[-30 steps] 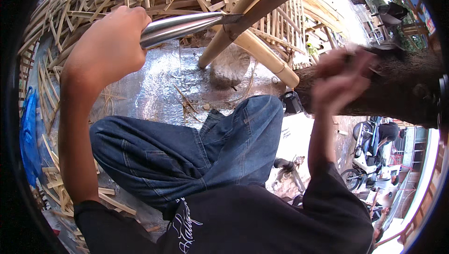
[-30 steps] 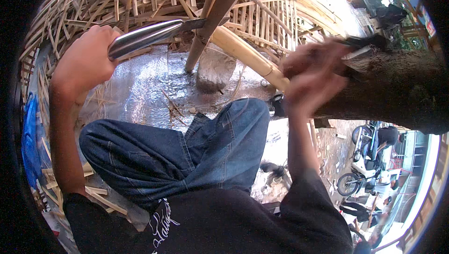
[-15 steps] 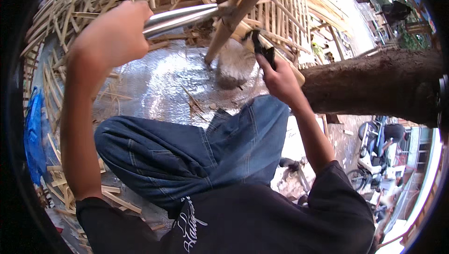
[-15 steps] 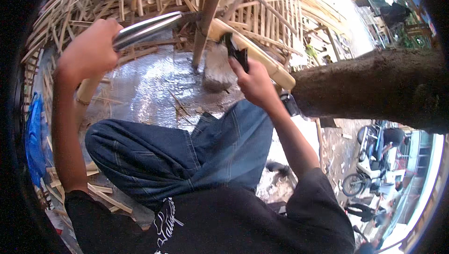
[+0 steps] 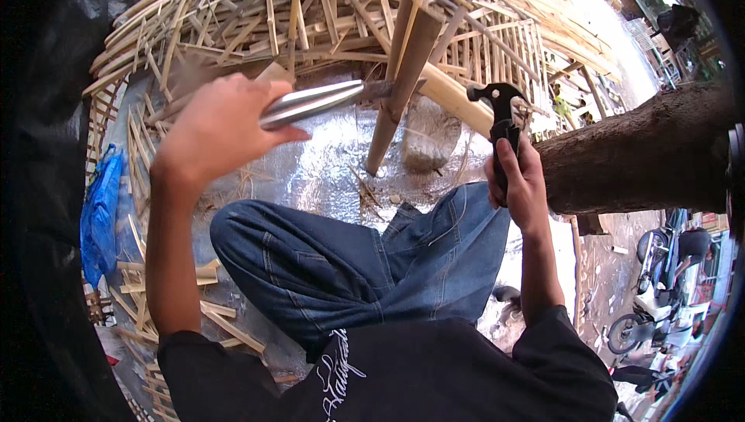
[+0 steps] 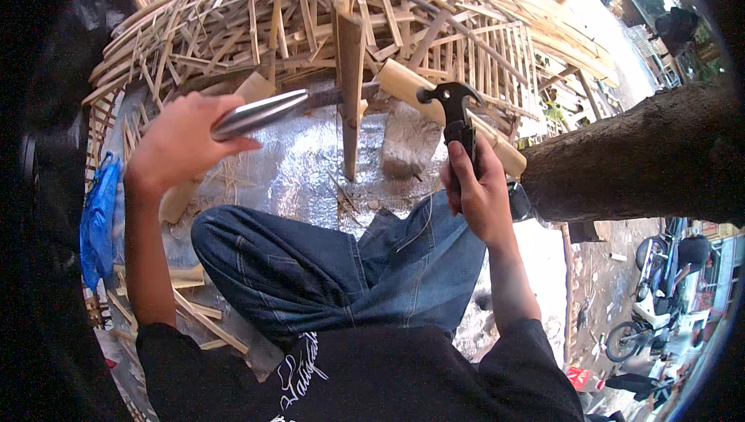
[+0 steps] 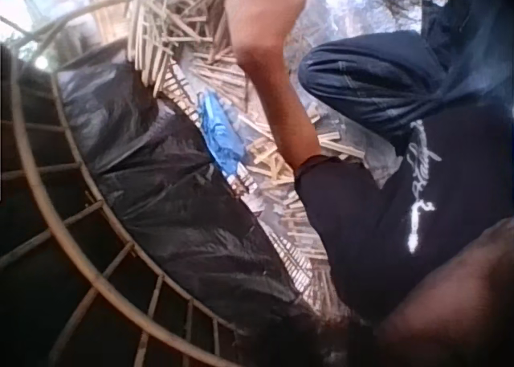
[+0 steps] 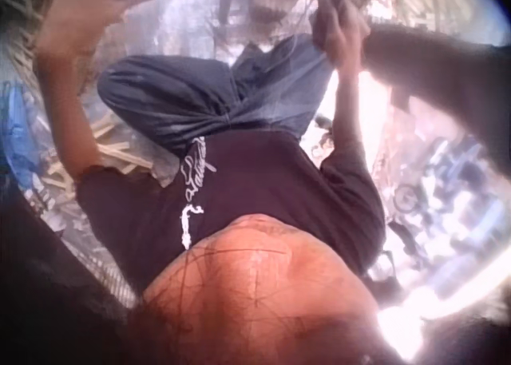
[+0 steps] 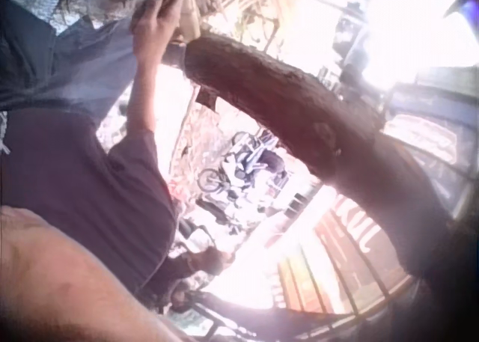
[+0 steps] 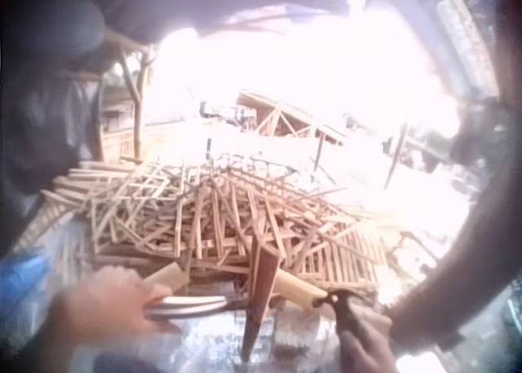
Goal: The person splits and trims bamboo poles by placing a knife against the bamboo and striking it with a hammer.
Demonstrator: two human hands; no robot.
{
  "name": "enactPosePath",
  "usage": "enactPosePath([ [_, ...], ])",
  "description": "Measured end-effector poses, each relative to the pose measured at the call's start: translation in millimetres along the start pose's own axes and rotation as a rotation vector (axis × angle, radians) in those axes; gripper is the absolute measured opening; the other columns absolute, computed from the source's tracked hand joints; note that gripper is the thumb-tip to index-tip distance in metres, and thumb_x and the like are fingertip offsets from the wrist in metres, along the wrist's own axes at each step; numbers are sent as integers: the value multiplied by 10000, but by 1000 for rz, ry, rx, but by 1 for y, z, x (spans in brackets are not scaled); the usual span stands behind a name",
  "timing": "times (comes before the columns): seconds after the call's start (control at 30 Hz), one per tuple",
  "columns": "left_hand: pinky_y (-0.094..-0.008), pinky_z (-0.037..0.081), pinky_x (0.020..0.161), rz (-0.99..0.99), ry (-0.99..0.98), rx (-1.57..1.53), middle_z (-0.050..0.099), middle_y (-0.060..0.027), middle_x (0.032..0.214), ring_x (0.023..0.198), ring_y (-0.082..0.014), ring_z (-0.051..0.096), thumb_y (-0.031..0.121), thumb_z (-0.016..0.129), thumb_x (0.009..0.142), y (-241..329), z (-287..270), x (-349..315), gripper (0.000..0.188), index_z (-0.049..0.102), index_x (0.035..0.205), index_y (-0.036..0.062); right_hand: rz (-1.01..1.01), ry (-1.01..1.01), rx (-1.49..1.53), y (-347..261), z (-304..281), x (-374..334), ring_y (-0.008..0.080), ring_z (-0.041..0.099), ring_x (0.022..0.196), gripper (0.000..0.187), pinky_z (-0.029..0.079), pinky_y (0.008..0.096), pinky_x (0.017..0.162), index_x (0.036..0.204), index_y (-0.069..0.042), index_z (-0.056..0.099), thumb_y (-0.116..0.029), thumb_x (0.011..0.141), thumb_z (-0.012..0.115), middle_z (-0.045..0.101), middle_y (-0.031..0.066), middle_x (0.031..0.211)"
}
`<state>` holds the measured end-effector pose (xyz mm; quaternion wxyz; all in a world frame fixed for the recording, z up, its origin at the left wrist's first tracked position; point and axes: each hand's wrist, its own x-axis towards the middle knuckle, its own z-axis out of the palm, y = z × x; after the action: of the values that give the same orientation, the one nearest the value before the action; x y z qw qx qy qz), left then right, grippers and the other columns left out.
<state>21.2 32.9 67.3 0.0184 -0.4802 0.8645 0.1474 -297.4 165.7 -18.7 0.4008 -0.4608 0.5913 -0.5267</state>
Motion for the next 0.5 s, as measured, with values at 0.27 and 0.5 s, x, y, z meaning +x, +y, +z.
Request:
enactPosePath([
  [0.27, -430, 512, 810, -147, 219, 288, 630, -204, 957, 909, -356, 626, 143, 629, 773, 22, 21, -2, 239, 601, 951, -14, -47, -29, -223, -18, 28, 26, 66, 419, 490, 261, 334, 253, 433, 929, -46, 580, -303, 962, 544, 455, -15, 602],
  [0.5, -447, 492, 817, -154, 268, 249, 602, -191, 937, 900, -365, 605, 163, 618, 756, 18, 47, 9, 212, 589, 893, 5, -267, 0, 231, -85, 0, 1, 84, 472, 540, 208, 380, 222, 444, 963, -42, 593, -247, 939, 575, 550, -18, 736],
])
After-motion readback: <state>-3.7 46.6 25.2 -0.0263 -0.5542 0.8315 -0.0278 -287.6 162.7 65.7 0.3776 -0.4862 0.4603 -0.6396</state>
